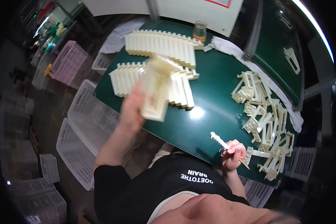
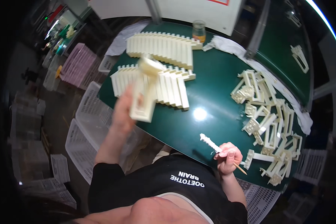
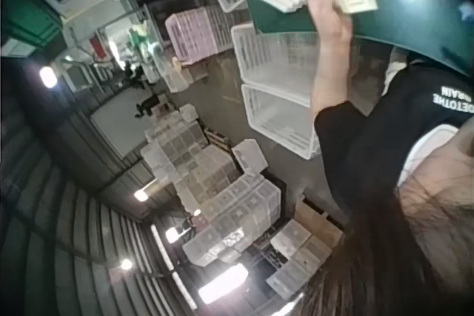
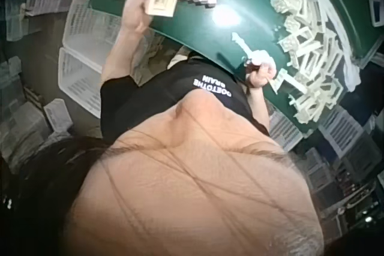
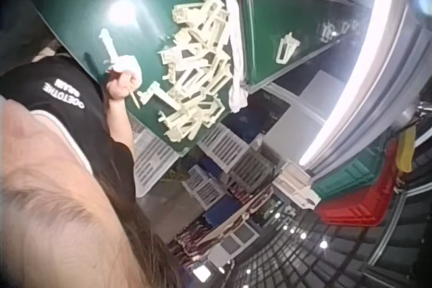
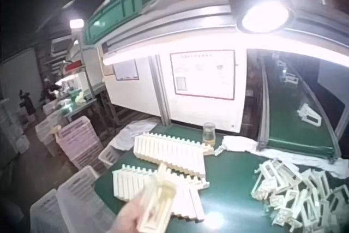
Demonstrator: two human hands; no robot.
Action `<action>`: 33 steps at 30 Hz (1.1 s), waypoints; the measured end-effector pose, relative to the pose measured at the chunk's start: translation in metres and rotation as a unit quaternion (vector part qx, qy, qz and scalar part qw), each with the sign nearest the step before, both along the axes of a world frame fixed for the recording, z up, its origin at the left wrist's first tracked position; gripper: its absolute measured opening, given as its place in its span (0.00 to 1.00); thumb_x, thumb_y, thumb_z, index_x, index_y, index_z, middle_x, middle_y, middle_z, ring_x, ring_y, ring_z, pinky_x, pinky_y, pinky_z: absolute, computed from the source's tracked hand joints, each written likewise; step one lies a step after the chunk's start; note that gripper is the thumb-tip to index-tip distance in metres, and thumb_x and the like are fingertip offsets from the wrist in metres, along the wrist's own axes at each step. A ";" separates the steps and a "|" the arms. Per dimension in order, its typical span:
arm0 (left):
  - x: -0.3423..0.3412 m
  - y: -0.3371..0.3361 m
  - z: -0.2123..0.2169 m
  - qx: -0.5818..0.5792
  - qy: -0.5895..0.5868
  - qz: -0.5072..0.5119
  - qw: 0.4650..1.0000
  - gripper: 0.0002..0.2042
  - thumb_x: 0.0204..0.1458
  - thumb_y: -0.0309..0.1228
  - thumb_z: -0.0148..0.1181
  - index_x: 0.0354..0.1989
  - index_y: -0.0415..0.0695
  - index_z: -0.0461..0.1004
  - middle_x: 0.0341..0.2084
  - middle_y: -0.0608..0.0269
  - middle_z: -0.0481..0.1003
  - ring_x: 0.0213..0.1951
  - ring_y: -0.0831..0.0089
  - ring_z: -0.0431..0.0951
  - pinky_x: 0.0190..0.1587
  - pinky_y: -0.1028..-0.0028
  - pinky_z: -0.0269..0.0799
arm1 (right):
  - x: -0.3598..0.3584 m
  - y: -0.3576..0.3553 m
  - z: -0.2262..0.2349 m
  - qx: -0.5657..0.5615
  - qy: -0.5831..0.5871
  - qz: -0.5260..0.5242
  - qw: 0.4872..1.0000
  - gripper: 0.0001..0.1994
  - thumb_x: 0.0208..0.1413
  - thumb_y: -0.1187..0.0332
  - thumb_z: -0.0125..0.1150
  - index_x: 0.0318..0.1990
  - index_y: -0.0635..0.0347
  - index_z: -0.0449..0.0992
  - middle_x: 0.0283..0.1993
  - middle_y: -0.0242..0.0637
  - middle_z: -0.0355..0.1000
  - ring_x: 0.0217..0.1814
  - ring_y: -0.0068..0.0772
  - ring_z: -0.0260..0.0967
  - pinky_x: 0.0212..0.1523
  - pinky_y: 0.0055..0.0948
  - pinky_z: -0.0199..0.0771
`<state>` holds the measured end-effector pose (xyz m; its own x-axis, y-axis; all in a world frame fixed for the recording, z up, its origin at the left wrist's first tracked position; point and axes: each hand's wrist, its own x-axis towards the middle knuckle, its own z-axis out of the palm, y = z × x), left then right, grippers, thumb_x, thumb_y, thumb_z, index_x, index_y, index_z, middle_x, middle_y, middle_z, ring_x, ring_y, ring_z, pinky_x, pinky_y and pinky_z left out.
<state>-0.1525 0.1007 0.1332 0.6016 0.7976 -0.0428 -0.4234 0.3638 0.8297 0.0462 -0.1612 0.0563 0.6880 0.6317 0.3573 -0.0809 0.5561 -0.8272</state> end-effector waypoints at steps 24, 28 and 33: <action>0.071 -0.118 -0.112 -0.497 -0.072 -0.345 0.793 0.11 0.63 0.38 0.41 0.48 0.47 0.64 0.29 0.72 0.66 0.28 0.80 0.64 0.38 0.72 0.60 | 0.008 0.000 0.002 -0.199 -0.113 -0.034 0.973 0.14 0.63 0.72 0.46 0.24 0.65 0.70 0.25 0.37 0.69 0.22 0.21 0.63 0.24 0.19 0.64; 0.069 -0.117 -0.112 -0.510 -0.103 -0.353 0.778 0.11 0.63 0.38 0.41 0.46 0.47 0.64 0.29 0.72 0.66 0.28 0.80 0.64 0.38 0.72 0.60 | 0.014 0.002 0.000 -0.200 -0.119 -0.052 0.971 0.14 0.62 0.72 0.46 0.23 0.66 0.70 0.24 0.36 0.69 0.22 0.21 0.63 0.24 0.19 0.64; 0.066 -0.114 -0.121 -0.443 -0.099 -0.390 0.801 0.12 0.63 0.39 0.40 0.45 0.46 0.65 0.30 0.70 0.65 0.28 0.79 0.64 0.36 0.71 0.61 | -0.006 0.003 0.007 -0.203 -0.191 0.001 0.960 0.15 0.61 0.73 0.47 0.21 0.66 0.70 0.24 0.36 0.70 0.22 0.22 0.64 0.24 0.21 0.65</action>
<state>-0.0861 -0.0136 0.0123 0.9671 -0.1153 -0.2268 0.1282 0.9908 0.0432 0.0403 -0.1585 0.0634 0.5544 0.7733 0.3077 0.2720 0.1811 -0.9451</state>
